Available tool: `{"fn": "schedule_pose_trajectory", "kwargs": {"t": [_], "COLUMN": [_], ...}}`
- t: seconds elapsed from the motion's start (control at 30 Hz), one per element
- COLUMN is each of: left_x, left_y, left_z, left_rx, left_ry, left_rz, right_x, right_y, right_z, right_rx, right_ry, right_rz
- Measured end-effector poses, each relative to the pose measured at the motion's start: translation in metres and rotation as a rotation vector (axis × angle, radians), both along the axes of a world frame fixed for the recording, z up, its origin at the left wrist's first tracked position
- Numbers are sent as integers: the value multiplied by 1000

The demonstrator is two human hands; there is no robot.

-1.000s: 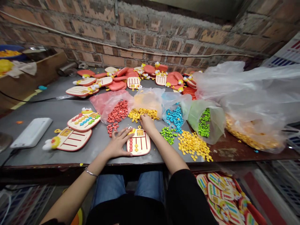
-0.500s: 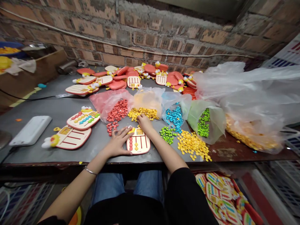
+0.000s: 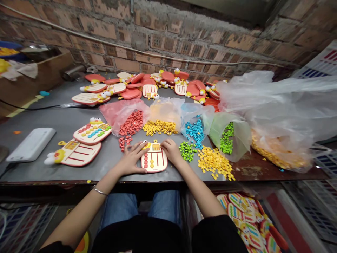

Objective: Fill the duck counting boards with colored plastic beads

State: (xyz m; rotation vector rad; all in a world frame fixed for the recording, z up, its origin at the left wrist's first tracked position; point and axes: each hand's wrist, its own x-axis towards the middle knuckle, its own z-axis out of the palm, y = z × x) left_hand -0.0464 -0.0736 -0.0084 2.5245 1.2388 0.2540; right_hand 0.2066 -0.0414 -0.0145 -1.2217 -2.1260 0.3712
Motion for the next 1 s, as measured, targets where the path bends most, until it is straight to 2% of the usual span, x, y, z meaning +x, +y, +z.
{"fn": "schedule_pose_trajectory", "kwargs": {"t": [0.13, 0.4, 0.6, 0.8, 0.93, 1.0], "left_x": [0, 0, -2, -2, -1, -1], "left_y": [1, 1, 2, 1, 1, 2], "left_z": [-4, -1, 0, 1, 2, 3], "left_rx": [16, -8, -16, -31, -43, -48], "left_ry": [-5, -18, -23, -15, -4, 6], "left_rz": [1, 3, -12, -11, -11, -17], "right_x": [-3, 8, 13, -22, -20, -12], "right_y": [2, -14, -9, -6, -7, -1], "right_z": [-6, -5, -1, 4, 10, 13], "right_rx": [76, 0, -194, -290, -573, -604], "right_ry": [-132, 12, 77, 175, 270, 334], "right_rz": [-30, 81, 149, 207, 423, 393]}}
